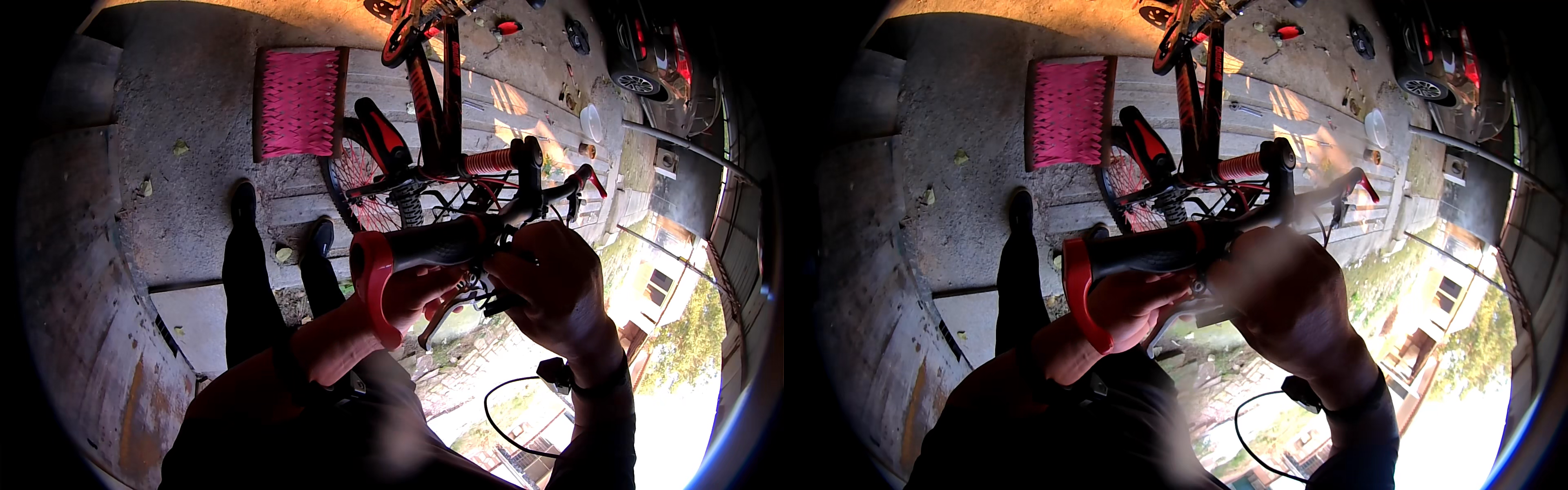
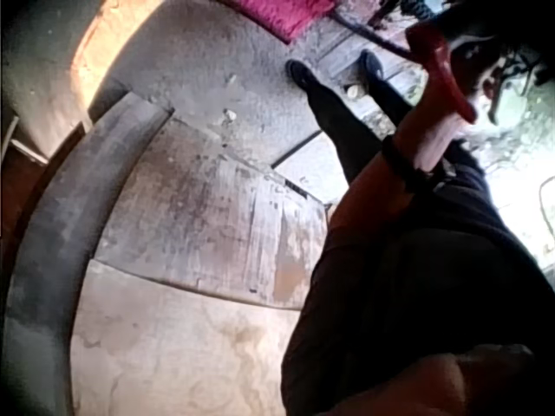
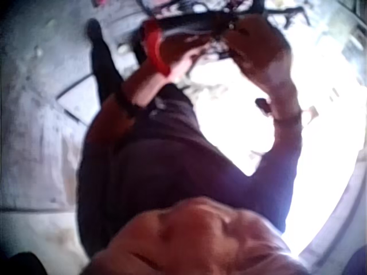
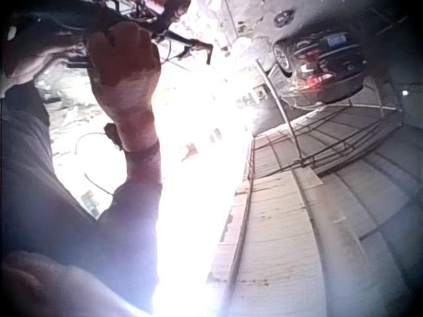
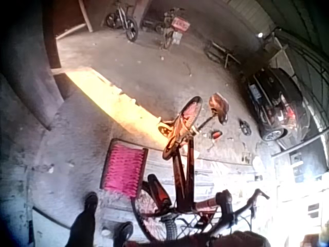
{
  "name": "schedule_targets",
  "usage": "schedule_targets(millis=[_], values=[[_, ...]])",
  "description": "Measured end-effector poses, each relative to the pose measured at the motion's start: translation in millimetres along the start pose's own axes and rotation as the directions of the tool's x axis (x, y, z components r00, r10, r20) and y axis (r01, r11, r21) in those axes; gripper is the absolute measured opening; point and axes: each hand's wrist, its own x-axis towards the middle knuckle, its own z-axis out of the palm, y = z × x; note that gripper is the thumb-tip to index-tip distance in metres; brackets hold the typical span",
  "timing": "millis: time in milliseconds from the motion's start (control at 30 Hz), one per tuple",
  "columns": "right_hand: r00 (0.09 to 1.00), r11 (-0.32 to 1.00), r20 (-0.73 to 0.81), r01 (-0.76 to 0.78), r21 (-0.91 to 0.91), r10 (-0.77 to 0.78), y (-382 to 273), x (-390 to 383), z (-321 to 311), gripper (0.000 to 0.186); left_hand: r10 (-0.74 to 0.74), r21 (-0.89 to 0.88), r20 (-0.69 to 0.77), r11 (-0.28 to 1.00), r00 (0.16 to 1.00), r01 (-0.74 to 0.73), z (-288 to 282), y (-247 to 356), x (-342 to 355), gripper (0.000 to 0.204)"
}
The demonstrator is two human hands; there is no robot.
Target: The person adjusts the left handlebar shifter and brake lever on a red bicycle, using a small tool to tighten or loosen components. The person repeatedly manipulates the shifter mechanism and lever while holding the handlebar grip.
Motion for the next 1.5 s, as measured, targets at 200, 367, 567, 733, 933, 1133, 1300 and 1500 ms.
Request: schedule_targets(millis=[200, 367, 567, 733, 933, 1133, 1300, 1500], values=[[1.000, 1.000, 0.029, -0.008, 0.002, 0.008, 3, -3, -1, 0.021, 0.003, -0.059, 0.024, 0.998, 1.000, -0.002, 0, -1, 1, 0.033], [1.000, 1.000, 0.015, -0.001, -0.006, 0.001, 3, -1, -1, 0.021, -0.003, -0.024, 0.026, 1.000, 1.000, 0.004, -3, 0, 0, 0.028], [1.000, 1.000, 0.024, 0.016, -0.022, -0.016, 5, -3, 0, 0.023, 0.025, 0.028, 0.022, 0.999, 0.999, -0.026, -1, 2, 0, 0.025], [0.999, 0.999, 0.035, 0.033, -0.011, -0.032, 6, -1, 0, 0.025, 0.105, 0.119, 0.026, 0.987, 0.994, -0.107, 5, 5, -1, 0.028], [0.999, 1.000, 0.029, 0.013, -0.017, -0.012, 6, -3, 0, 0.026, 0.023, -0.046, 0.028, 0.999, 0.999, -0.022, 3, 5, -1, 0.027], [0.998, 0.999, 0.038, 0.043, -0.029, -0.042, 7, -3, 0, 0.027, 0.019, -0.070, 0.036, 0.997, 0.999, -0.017, -1, 3, -2, 0.029], [1.000, 1.000, 0.022, 0.012, -0.010, -0.012, 6, -5, 1, 0.027, 0.019, -0.027, 0.022, 0.999, 1.000, -0.018, 1, 5, -2, 0.029], [0.999, 0.999, 0.025, 0.030, -0.027, -0.029, 6, -3, 2, 0.026, -0.002, -0.058, 0.058, 0.998, 0.998, 0.005, 1, 7, -3, 0.031]])
